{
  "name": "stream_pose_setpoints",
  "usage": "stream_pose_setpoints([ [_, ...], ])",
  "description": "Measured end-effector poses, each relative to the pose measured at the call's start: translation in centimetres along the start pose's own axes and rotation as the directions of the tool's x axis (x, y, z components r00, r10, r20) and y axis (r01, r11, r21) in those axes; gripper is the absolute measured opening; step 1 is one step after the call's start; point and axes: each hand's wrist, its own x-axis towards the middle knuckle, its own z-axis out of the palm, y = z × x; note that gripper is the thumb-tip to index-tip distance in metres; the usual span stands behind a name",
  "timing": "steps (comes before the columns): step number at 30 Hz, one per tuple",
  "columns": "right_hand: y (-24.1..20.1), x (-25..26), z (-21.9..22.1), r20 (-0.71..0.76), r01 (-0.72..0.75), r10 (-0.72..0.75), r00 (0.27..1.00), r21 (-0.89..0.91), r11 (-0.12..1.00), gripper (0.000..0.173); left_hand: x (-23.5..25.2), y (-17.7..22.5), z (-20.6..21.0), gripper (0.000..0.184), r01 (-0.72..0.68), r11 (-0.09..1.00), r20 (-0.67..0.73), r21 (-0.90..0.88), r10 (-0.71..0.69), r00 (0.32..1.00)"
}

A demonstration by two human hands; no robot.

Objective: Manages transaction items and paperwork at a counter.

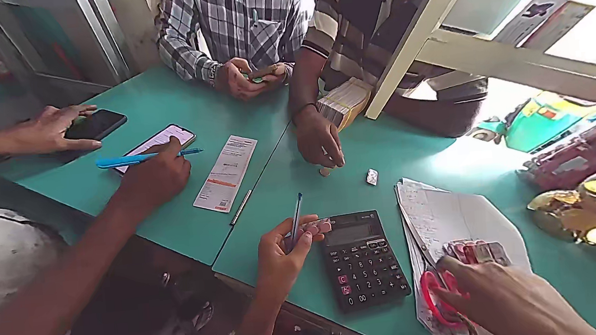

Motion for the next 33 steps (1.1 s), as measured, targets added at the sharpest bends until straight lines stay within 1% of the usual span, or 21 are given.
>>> stream_pose_setpoints([
  [1, 0.0, -0.2, 0.5, 0.062, -0.043, 0.042, 0.997, 0.006, 0.999, 0.041, 0.0, 0.0, 0.0, 0.026, 0.000, 1.000, -0.001, 0.009, 0.000, 1.000],
  [2, 0.2, -0.4, 1.1, 0.065, -0.050, 0.048, 0.997, 0.033, 0.998, 0.043, 0.0, 0.0, 0.1, 0.025, 0.006, 1.000, -0.009, 0.017, -0.006, 1.000],
  [8, 1.0, -1.0, 3.4, -0.106, 0.019, 0.000, 0.994, 0.172, 0.985, 0.039, -0.1, -0.1, 0.3, 0.023, 0.000, 1.000, -0.042, 0.024, 0.001, 0.999],
  [12, 1.4, -0.9, 4.3, -0.153, 0.036, -0.005, 0.988, 0.201, 0.979, 0.039, -0.2, -0.2, 0.3, 0.022, -0.006, 1.000, -0.045, 0.028, 0.008, 0.999],
  [16, 1.6, -0.9, 5.0, -0.236, 0.085, -0.038, 0.971, 0.192, 0.978, 0.039, -0.2, -0.1, 0.3, 0.020, -0.019, 0.999, -0.041, 0.031, 0.020, 0.999],
  [18, 2.1, -0.6, 5.8, -0.314, 0.128, -0.064, 0.947, 0.190, 0.973, 0.043, -0.2, -0.3, 0.3, 0.019, -0.044, 0.999, -0.029, 0.019, 0.045, 0.999],
  [19, 2.3, -0.5, 6.1, -0.336, 0.145, -0.066, 0.939, 0.216, 0.966, 0.046, -0.2, -0.4, 0.2, 0.018, -0.063, 0.998, -0.023, 0.016, 0.063, 0.998],
  [21, 2.9, -0.4, 6.5, -0.347, 0.166, -0.039, 0.937, 0.344, 0.924, 0.057, -0.2, -0.5, 0.2, 0.017, -0.093, 0.996, -0.017, 0.010, 0.093, 0.996],
  [23, 3.7, -0.5, 6.9, -0.327, 0.173, 0.016, 0.945, 0.540, 0.824, 0.062, -0.1, -0.6, 0.2, 0.016, -0.104, 0.995, -0.017, -0.003, 0.104, 0.994],
  [24, 4.1, -0.6, 7.3, -0.317, 0.184, 0.042, 0.948, 0.647, 0.740, 0.061, -0.1, -0.6, 0.2, 0.016, -0.103, 0.995, -0.018, -0.014, 0.102, 0.995],
  [25, 4.4, -0.8, 7.6, -0.303, 0.203, 0.059, 0.951, 0.757, 0.621, 0.060, -0.1, -0.6, 0.2, 0.016, -0.100, 0.995, -0.023, -0.023, 0.100, 0.995],
  [26, 4.6, -1.1, 7.9, -0.309, 0.249, 0.053, 0.950, 0.847, 0.469, 0.059, -0.1, -0.6, 0.2, 0.015, -0.097, 0.995, -0.030, -0.027, 0.096, 0.995],
  [27, 4.5, -1.4, 8.2, -0.330, 0.306, 0.030, 0.944, 0.902, 0.305, 0.057, -0.1, -0.6, 0.2, 0.015, -0.089, 0.996, -0.036, -0.030, 0.088, 0.995],
  [28, 4.2, -1.7, 8.3, -0.362, 0.357, -0.003, 0.932, 0.918, 0.172, 0.055, -0.1, -0.5, 0.2, 0.016, -0.077, 0.996, -0.043, -0.037, 0.076, 0.996],
  [29, 3.8, -2.0, 8.4, -0.395, 0.397, -0.041, 0.918, 0.915, 0.069, 0.055, -0.1, -0.4, 0.3, 0.016, -0.067, 0.997, -0.047, -0.049, 0.065, 0.997],
  [30, 3.2, -2.3, 8.4, -0.423, 0.423, -0.083, 0.902, 0.906, -0.010, 0.053, -0.1, -0.3, 0.3, 0.017, -0.057, 0.997, -0.051, -0.056, 0.054, 0.997],
  [31, 2.7, -2.6, 8.4, -0.446, 0.443, -0.134, 0.885, 0.895, -0.053, 0.052, -0.1, -0.3, 0.3, 0.017, -0.047, 0.997, -0.056, -0.063, 0.044, 0.998],
  [33, 1.7, -2.7, 8.6, -0.486, 0.479, -0.193, 0.852, 0.874, -0.084, 0.045, -0.2, -0.1, 0.4, 0.022, -0.028, 0.997, -0.068, -0.074, 0.023, 0.997],
])
